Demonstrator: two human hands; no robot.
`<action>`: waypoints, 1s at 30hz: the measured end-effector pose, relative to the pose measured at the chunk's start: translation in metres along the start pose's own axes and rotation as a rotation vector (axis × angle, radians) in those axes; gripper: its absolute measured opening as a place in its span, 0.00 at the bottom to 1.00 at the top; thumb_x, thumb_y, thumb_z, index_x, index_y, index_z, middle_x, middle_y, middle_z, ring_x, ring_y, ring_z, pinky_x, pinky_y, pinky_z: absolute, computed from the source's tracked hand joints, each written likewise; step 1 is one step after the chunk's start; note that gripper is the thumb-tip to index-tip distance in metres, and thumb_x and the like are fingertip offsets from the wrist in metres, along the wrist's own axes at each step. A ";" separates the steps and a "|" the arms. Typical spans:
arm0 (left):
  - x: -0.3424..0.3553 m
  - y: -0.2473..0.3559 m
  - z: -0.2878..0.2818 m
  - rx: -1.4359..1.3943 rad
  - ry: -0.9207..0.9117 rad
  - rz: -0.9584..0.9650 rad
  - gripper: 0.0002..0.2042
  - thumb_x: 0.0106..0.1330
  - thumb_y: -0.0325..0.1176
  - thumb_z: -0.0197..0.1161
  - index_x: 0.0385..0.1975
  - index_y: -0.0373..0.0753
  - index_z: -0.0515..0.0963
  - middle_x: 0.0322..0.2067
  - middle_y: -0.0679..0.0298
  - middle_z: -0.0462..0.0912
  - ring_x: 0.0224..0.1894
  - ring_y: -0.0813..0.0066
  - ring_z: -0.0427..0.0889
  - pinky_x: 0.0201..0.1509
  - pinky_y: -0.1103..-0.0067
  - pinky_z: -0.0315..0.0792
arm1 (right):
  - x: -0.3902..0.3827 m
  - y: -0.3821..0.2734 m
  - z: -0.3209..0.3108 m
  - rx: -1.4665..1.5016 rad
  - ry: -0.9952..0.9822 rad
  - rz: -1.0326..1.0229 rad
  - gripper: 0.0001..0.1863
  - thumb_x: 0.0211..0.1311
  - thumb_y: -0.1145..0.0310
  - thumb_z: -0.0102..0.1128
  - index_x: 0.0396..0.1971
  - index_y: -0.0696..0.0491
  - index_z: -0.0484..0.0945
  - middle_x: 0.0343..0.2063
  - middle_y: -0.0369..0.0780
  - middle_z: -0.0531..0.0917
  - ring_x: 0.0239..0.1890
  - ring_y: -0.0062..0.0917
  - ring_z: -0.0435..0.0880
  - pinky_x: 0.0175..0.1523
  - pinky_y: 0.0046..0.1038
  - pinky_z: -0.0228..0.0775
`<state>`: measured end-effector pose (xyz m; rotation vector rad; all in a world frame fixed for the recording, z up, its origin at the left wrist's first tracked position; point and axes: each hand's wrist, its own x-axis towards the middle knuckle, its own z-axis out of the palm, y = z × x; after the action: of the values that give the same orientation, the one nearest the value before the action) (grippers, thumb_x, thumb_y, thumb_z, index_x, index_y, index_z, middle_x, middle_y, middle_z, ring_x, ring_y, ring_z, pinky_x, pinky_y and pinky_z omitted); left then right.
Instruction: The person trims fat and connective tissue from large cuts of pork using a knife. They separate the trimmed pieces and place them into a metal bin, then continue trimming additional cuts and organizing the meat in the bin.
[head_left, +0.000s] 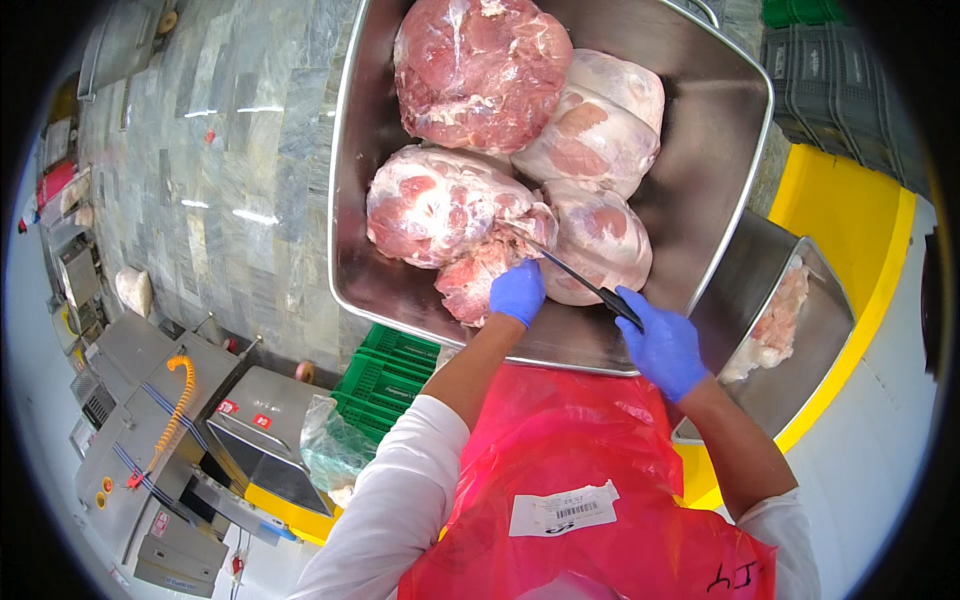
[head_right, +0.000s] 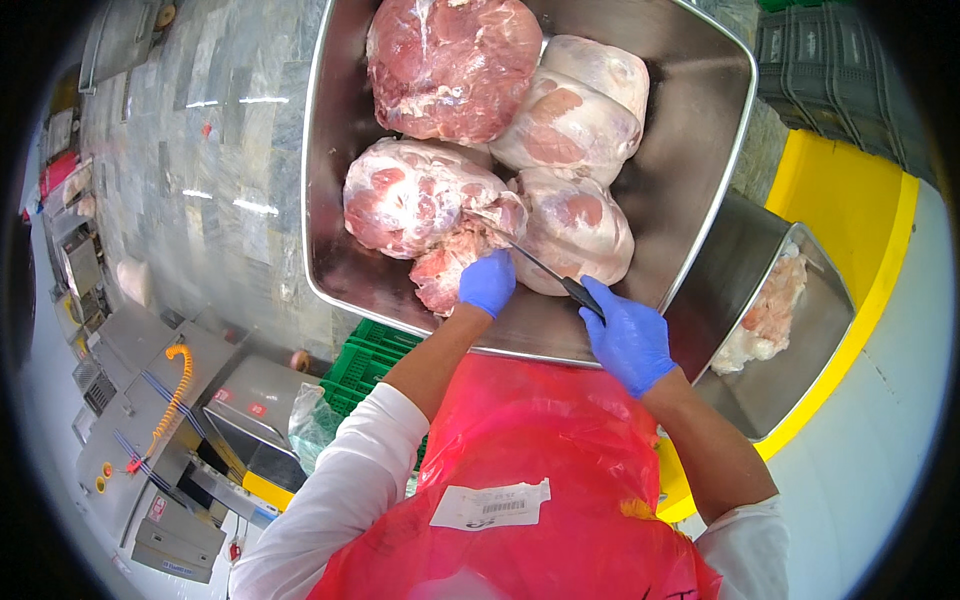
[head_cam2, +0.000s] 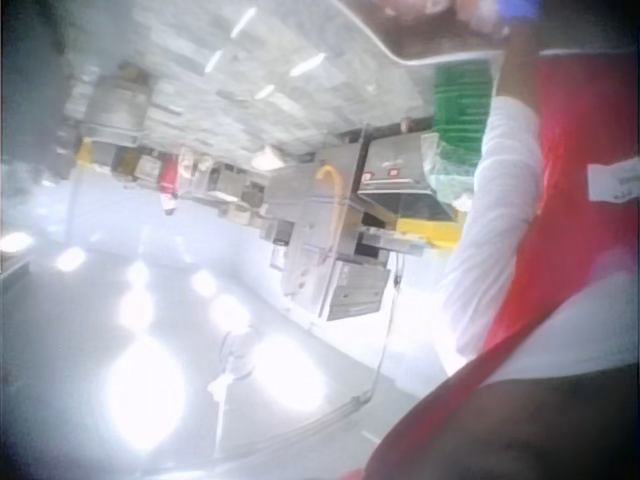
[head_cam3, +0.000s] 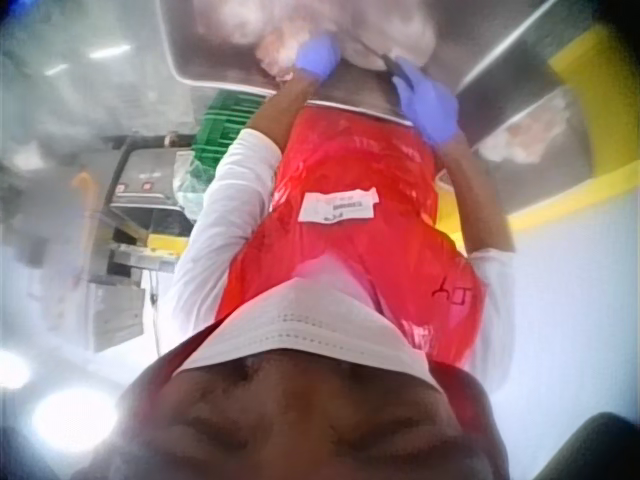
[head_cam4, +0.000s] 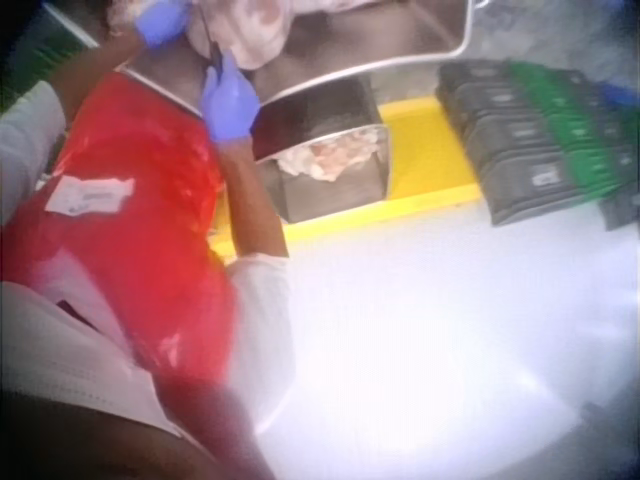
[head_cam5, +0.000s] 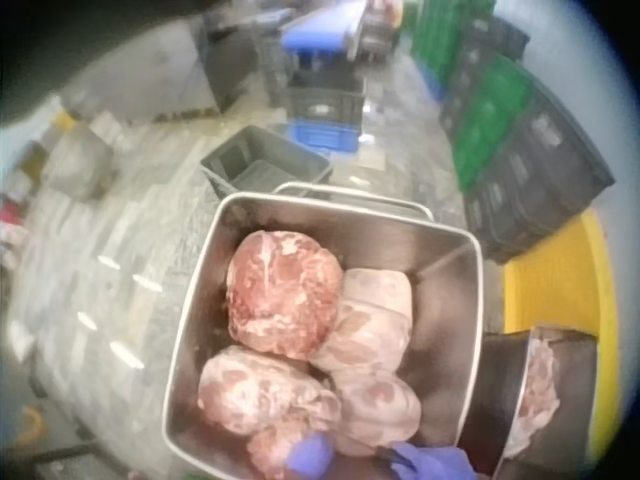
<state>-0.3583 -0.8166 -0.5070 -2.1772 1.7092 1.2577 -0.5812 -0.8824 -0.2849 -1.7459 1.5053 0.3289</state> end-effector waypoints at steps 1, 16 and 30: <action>-0.001 0.000 0.003 0.002 -0.014 -0.020 0.17 0.77 0.41 0.50 0.38 0.37 0.82 0.32 0.43 0.86 0.34 0.40 0.87 0.41 0.52 0.82 | 0.001 -0.001 -0.003 -0.001 -0.007 -0.005 0.24 0.69 0.60 0.64 0.64 0.43 0.77 0.34 0.49 0.88 0.34 0.49 0.87 0.38 0.49 0.79; -0.016 -0.013 0.008 -0.322 0.163 0.078 0.11 0.77 0.39 0.54 0.35 0.37 0.74 0.25 0.38 0.81 0.30 0.34 0.83 0.33 0.48 0.74 | 0.007 0.008 -0.002 0.031 -0.007 -0.017 0.24 0.68 0.60 0.65 0.64 0.41 0.77 0.33 0.50 0.88 0.33 0.51 0.87 0.38 0.50 0.79; 0.000 -0.007 0.021 -0.343 0.157 0.130 0.12 0.75 0.40 0.56 0.39 0.38 0.81 0.29 0.41 0.85 0.31 0.35 0.84 0.37 0.47 0.78 | 0.006 0.010 -0.002 0.044 -0.071 0.029 0.24 0.70 0.59 0.63 0.65 0.41 0.76 0.35 0.49 0.88 0.36 0.50 0.86 0.40 0.49 0.79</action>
<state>-0.3639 -0.8029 -0.5233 -2.4435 1.8354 1.5522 -0.5892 -0.8884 -0.2914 -1.6625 1.4774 0.3663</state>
